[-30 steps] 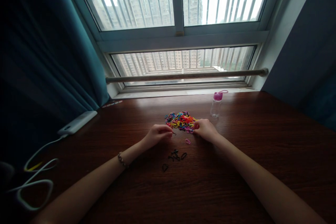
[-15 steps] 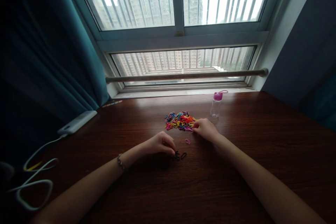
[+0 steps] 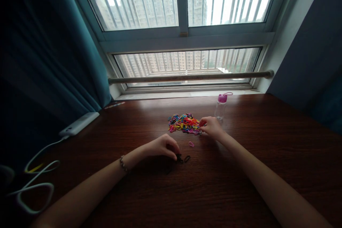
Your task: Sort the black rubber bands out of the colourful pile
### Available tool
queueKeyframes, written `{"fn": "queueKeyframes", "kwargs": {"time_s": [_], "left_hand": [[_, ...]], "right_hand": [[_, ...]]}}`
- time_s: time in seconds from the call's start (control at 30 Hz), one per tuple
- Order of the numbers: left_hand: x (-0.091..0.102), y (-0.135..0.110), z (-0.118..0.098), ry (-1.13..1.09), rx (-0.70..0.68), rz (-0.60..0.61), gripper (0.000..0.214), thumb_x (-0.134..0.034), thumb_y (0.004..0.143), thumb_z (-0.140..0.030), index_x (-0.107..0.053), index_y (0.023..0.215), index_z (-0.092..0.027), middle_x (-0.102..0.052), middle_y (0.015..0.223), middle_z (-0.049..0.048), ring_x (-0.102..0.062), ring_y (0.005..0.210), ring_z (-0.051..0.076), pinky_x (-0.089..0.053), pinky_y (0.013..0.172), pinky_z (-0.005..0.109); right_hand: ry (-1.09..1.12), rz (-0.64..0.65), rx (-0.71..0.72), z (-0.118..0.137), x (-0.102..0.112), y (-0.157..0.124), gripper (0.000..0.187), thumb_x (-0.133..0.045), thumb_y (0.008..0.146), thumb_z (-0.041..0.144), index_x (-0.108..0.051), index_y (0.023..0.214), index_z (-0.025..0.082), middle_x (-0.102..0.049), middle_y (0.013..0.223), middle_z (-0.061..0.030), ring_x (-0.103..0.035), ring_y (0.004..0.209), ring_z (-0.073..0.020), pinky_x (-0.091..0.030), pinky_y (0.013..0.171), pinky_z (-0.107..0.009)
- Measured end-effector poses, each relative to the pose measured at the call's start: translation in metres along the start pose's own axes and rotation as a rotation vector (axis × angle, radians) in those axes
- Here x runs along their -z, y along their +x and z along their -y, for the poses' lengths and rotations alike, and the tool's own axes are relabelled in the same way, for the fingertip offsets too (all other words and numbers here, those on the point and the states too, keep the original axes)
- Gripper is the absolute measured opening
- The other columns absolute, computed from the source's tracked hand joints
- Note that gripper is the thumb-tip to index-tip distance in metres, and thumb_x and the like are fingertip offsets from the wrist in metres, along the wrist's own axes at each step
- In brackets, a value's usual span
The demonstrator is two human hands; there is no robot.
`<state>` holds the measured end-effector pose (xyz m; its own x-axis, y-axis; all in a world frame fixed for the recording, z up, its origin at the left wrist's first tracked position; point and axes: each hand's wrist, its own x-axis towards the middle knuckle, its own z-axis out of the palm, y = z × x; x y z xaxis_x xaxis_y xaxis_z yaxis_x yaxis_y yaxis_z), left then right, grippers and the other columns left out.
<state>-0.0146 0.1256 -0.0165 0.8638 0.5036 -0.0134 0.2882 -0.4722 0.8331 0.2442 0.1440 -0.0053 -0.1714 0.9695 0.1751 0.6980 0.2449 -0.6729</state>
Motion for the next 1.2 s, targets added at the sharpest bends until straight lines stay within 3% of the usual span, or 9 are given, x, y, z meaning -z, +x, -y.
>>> {"fn": "queueKeyframes", "kwargs": {"time_s": [0.13,0.2,0.27,0.4,0.5,0.67,0.87,1.03,1.2], "left_hand": [[0.01,0.0,0.007,0.305,-0.044,-0.32,0.027,-0.055,0.079,-0.036,-0.067,0.08,-0.012,-0.065,0.072,0.0047,-0.055,0.063,0.011,-0.044,0.06,0.021],[0.019,-0.001,0.015,0.524,-0.063,-0.492,0.027,-0.048,0.083,-0.035,-0.065,0.086,-0.015,-0.065,0.085,0.007,-0.057,0.08,0.015,-0.045,0.075,0.027],[0.027,-0.003,0.027,0.719,-0.059,-0.563,0.029,-0.046,0.084,-0.036,-0.061,0.102,-0.018,-0.06,0.108,0.0087,-0.049,0.106,0.021,-0.037,0.093,0.037],[0.034,-0.002,0.046,0.868,0.089,-0.516,0.048,-0.038,0.086,-0.044,-0.036,0.13,-0.025,-0.036,0.138,0.0055,-0.017,0.131,0.028,-0.013,0.103,0.055],[0.034,0.001,0.053,0.841,0.185,-0.4,0.054,-0.029,0.087,-0.05,-0.021,0.136,-0.03,-0.026,0.142,0.0017,-0.008,0.133,0.029,-0.006,0.1,0.061],[0.033,0.002,0.055,0.824,0.221,-0.349,0.053,-0.022,0.087,-0.052,-0.02,0.136,-0.031,-0.026,0.143,0.0005,-0.008,0.134,0.026,-0.001,0.102,0.06],[0.033,0.001,0.058,0.829,0.233,-0.362,0.057,-0.022,0.086,-0.054,-0.021,0.136,-0.026,-0.025,0.143,0.0041,-0.01,0.133,0.026,-0.001,0.102,0.059],[0.033,0.001,0.057,0.832,0.226,-0.351,0.056,-0.024,0.086,-0.053,-0.024,0.135,-0.025,-0.026,0.142,0.0063,-0.012,0.132,0.027,-0.003,0.102,0.059],[0.033,0.001,0.053,0.818,0.224,-0.361,0.051,-0.026,0.086,-0.052,-0.032,0.131,-0.028,-0.032,0.139,0.0042,-0.014,0.131,0.028,-0.005,0.101,0.061]], "right_hand": [[0.121,0.059,-0.009,0.011,0.001,-0.002,0.017,-0.066,0.062,0.029,-0.066,0.069,0.014,-0.065,0.066,-0.0043,-0.056,0.055,-0.0129,-0.042,0.05,-0.022],[0.245,0.181,-0.014,0.022,-0.003,-0.006,0.023,-0.065,0.063,0.034,-0.065,0.072,0.013,-0.064,0.063,-0.0042,-0.055,0.052,-0.0122,-0.041,0.046,-0.022],[0.331,0.301,0.007,0.035,-0.01,-0.014,0.026,-0.064,0.065,0.036,-0.065,0.074,0.012,-0.062,0.059,-0.0035,-0.054,0.051,-0.0118,-0.04,0.046,-0.021],[0.321,0.494,0.131,0.06,-0.029,-0.036,0.024,-0.065,0.065,0.034,-0.065,0.075,0.013,-0.063,0.062,-0.0031,-0.055,0.056,-0.0112,-0.041,0.05,-0.02],[0.236,0.562,0.201,0.07,-0.038,-0.046,0.024,-0.066,0.064,0.034,-0.066,0.077,0.014,-0.063,0.064,-0.0025,-0.055,0.056,-0.011,-0.04,0.051,-0.019],[0.128,0.344,0.125,0.059,-0.032,-0.034,0.023,-0.058,0.071,0.034,-0.066,0.073,0.013,-0.064,0.062,-0.0035,-0.054,0.054,-0.0116,-0.039,0.05,-0.02],[-0.093,0.027,0.005,0.02,-0.009,-0.007,0.024,-0.054,0.073,0.033,-0.069,0.07,0.015,-0.065,0.06,-0.0041,-0.056,0.057,-0.0139,-0.039,0.053,-0.022],[-0.18,0.085,-0.07,-0.003,-0.007,-0.002,0.016,-0.061,0.065,0.03,-0.069,0.07,0.016,-0.067,0.067,-0.0044,-0.059,0.063,-0.0152,-0.041,0.056,-0.022],[-0.255,0.124,-0.079,-0.005,-0.015,-0.004,0.015,-0.066,0.06,0.028,-0.068,0.072,0.019,-0.066,0.071,-0.0025,-0.059,0.067,-0.0153,-0.042,0.06,-0.021]]}}
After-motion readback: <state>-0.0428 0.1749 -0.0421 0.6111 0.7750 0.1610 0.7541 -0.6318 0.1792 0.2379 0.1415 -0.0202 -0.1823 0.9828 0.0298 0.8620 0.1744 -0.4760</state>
